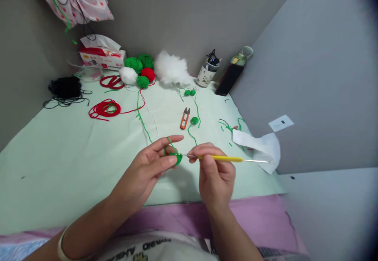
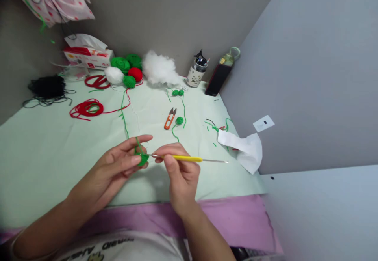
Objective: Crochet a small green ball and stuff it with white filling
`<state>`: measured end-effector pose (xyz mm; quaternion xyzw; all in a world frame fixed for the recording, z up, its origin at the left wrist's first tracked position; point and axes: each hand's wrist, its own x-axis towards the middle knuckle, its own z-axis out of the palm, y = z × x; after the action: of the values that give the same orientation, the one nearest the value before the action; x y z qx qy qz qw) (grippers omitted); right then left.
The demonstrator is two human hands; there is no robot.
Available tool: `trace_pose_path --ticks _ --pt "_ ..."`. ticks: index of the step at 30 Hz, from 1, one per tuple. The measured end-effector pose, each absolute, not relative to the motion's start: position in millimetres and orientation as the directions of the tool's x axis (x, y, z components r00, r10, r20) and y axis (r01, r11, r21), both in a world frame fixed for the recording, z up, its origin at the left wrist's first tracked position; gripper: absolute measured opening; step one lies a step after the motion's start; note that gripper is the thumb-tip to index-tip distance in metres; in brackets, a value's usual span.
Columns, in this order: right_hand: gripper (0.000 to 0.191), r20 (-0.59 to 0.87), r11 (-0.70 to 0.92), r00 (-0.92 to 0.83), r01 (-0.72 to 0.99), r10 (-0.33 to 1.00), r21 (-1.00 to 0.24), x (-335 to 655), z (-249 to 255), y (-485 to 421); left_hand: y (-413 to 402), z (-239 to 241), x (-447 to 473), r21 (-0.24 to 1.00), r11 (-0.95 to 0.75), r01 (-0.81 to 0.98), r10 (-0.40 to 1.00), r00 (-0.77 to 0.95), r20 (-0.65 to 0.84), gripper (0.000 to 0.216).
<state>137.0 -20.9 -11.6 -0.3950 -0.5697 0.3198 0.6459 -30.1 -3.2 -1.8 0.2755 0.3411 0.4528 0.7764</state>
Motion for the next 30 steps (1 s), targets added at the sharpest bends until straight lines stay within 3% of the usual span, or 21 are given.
trace_pose_path --ticks 2,6,9,11,14,16,18,22,30 --pt "0.022 0.477 0.475 0.110 0.041 0.872 -0.879 135 -13 -20 -5 -2 -27 0.778 0.412 -0.474 0.897 0.360 -0.255 0.036" --pt "0.032 0.564 0.542 0.036 0.232 0.825 -0.808 134 -18 -24 -6 -4 -23 0.815 0.356 -0.458 0.921 0.319 -0.223 0.037" --pt "0.040 0.659 0.618 -0.088 0.459 0.747 -0.639 136 -21 -27 -4 -2 -22 0.763 0.389 -0.517 0.916 0.303 -0.262 0.042" --pt "0.040 0.694 0.643 -0.118 0.510 0.710 -0.571 137 -20 -26 -2 -2 -24 0.684 0.473 -0.555 0.877 0.370 -0.306 0.041" --pt "0.028 0.623 0.575 0.072 0.313 0.779 -0.756 140 -16 -22 2 -2 -29 0.603 0.561 -0.568 0.823 0.461 -0.332 0.034" --pt "0.021 0.482 0.477 0.173 0.073 0.859 -0.876 141 -14 -18 3 -3 -32 0.627 0.533 -0.568 0.840 0.443 -0.313 0.034" --pt "0.019 0.385 0.400 0.155 -0.083 0.910 -0.913 141 -14 -15 2 -4 -33 0.696 0.474 -0.539 0.871 0.404 -0.279 0.036" --pt "0.018 0.319 0.328 0.089 -0.108 0.943 -0.938 139 -17 -13 -2 -6 -31 0.811 0.403 -0.424 0.889 0.394 -0.236 0.035" --pt "0.026 0.167 0.166 0.020 -0.291 0.986 -0.942 143 -11 -8 -5 -6 -34 0.871 0.335 -0.360 0.917 0.337 -0.213 0.035"
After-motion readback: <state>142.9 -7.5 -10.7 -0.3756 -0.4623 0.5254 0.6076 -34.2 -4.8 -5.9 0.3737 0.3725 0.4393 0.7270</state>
